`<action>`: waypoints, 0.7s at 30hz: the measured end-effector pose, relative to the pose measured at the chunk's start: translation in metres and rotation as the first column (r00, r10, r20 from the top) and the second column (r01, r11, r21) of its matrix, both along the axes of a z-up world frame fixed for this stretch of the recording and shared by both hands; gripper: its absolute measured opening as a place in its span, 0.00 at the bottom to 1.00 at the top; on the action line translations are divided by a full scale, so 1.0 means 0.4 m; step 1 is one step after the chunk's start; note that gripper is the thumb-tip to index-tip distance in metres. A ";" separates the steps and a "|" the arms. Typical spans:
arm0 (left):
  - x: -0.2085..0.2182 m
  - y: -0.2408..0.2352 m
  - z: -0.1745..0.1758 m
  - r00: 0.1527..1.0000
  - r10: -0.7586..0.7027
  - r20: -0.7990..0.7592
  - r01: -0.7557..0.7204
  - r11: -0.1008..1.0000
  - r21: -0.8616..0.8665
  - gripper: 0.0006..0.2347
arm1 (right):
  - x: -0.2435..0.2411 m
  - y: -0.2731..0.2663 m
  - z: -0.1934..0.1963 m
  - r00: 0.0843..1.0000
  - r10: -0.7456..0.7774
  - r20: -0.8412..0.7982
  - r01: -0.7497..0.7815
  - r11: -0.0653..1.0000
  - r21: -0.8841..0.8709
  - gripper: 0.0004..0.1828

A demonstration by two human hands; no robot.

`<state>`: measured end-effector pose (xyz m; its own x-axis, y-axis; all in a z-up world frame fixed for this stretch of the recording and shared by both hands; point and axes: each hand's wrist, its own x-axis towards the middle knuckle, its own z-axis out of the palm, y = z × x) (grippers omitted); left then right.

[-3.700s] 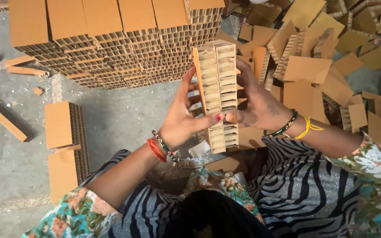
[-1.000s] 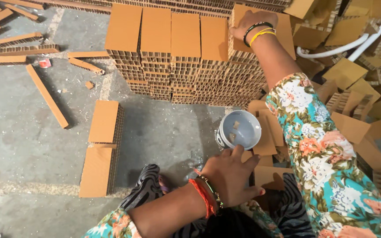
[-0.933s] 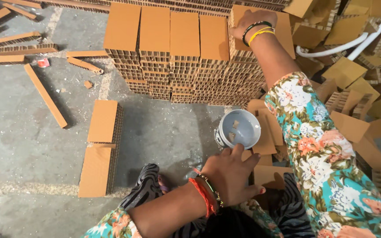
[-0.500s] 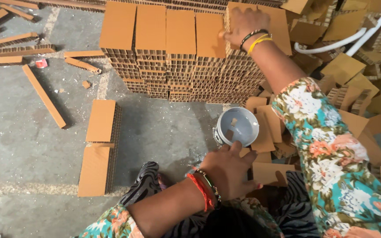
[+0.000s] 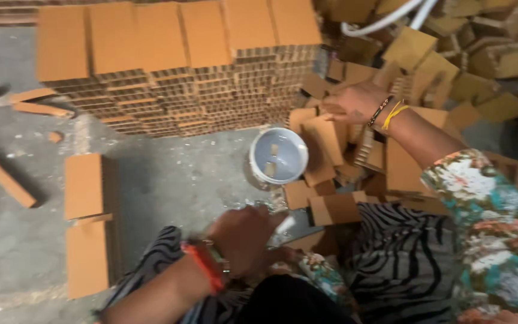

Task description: The person applies glue from a container to the edge of a piece of corrugated cardboard using a white applicator and then presses two cardboard pieces together.

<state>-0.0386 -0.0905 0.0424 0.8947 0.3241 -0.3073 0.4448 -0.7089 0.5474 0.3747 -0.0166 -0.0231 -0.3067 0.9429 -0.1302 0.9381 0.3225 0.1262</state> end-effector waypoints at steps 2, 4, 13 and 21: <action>-0.011 0.004 -0.004 0.986 0.093 0.139 -0.095 0.995 0.004 0.27 | 0.121 -0.066 -0.085 0.980 -0.156 0.126 0.172 0.977 -0.129 0.21; 0.002 0.025 -0.009 0.996 0.093 -0.007 -0.092 0.993 0.067 0.29 | 0.231 -0.119 -0.146 0.944 -0.260 0.204 0.299 0.936 -0.188 0.22; 0.037 0.082 -0.001 0.932 0.201 -0.300 -0.186 0.979 0.077 0.30 | 0.406 -0.326 -0.288 0.910 -0.357 0.211 0.415 0.772 -0.482 0.39; 0.066 0.073 -0.016 0.945 0.131 -0.300 -0.114 0.991 0.076 0.29 | 0.293 -0.461 -0.427 0.556 -0.738 0.381 0.831 0.492 -0.259 0.49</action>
<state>-0.0123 -0.0615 0.0360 0.7143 0.4504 -0.5356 0.6688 -0.6645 0.3332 0.4917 -0.2010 -0.1941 0.6122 0.6305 -0.4770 0.7905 -0.4755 0.3860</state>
